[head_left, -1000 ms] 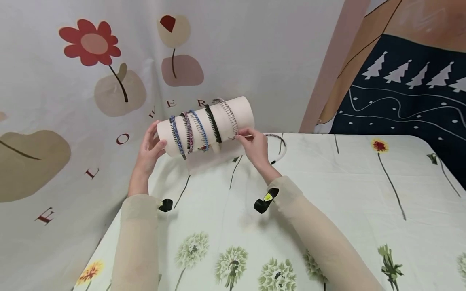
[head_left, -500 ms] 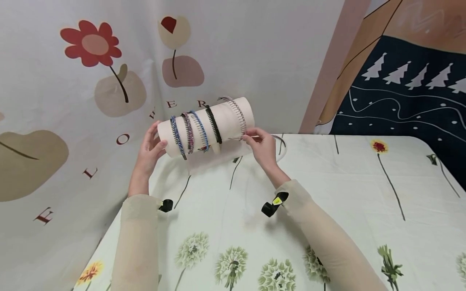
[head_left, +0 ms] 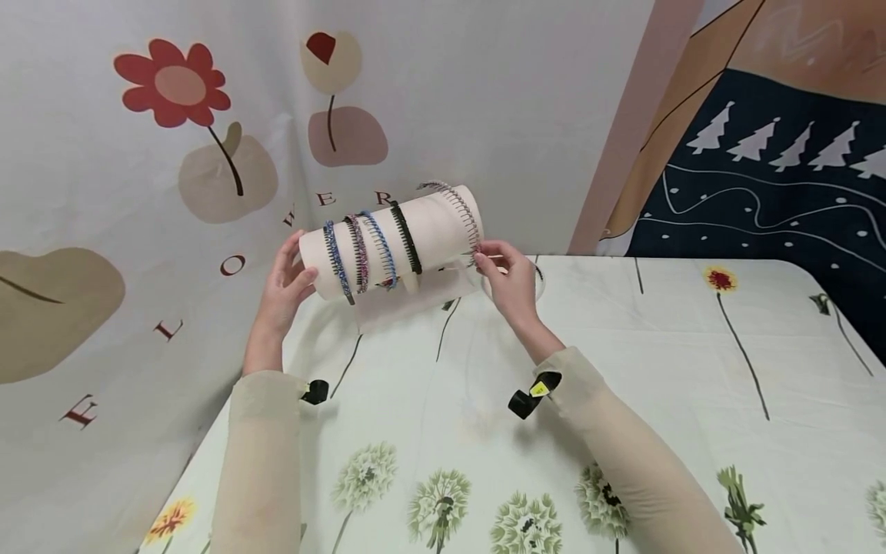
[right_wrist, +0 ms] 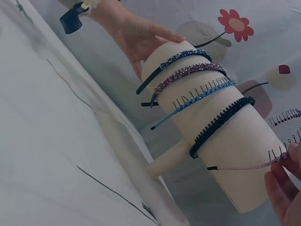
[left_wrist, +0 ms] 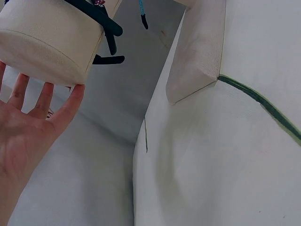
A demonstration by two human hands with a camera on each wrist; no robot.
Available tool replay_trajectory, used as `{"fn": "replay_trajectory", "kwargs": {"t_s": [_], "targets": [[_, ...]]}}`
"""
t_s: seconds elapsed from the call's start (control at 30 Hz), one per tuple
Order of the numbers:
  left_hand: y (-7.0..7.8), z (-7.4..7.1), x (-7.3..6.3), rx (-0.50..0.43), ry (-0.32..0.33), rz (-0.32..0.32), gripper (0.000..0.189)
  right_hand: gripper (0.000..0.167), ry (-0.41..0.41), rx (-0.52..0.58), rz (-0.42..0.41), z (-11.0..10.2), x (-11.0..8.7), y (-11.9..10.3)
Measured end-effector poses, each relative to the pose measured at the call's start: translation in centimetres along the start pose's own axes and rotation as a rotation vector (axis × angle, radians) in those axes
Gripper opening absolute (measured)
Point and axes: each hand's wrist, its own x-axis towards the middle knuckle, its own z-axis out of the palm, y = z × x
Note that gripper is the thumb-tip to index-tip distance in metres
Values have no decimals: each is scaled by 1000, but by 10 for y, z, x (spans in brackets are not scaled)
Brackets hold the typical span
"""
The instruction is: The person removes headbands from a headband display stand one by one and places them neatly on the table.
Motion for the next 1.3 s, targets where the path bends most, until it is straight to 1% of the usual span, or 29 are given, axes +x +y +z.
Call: {"fn": "replay_trajectory", "kwargs": {"t_s": [0.27,0.5,0.6,0.83,0.93,1.07,1.2,1.3], "targets": [[-1,1,-1,-6,-3,-1,68,20,-5,2,-44,-2,-1,-4],[-1,3,1,3,-3,-1,69,18,46,-34,-76,-4,-2,-5],[0,3,2,8,-3,-7,69,18,51,-35,-85,-4,-2,-5],[19,12,-8,6,-17,-32,71,21,58,23,-79,-6,4,-6],[12,9,-3,11,-10,-28,69,22,74,23,-79,-12,4,-9],[4,4,3,26,9,-17,65,22,91,57,-86,-21,5,-12],[1,2,2,28,18,-15,66,21,92,117,-77,-28,6,-15],[0,1,0,23,17,-15,66,21,82,141,-73,-31,5,-17]]}}
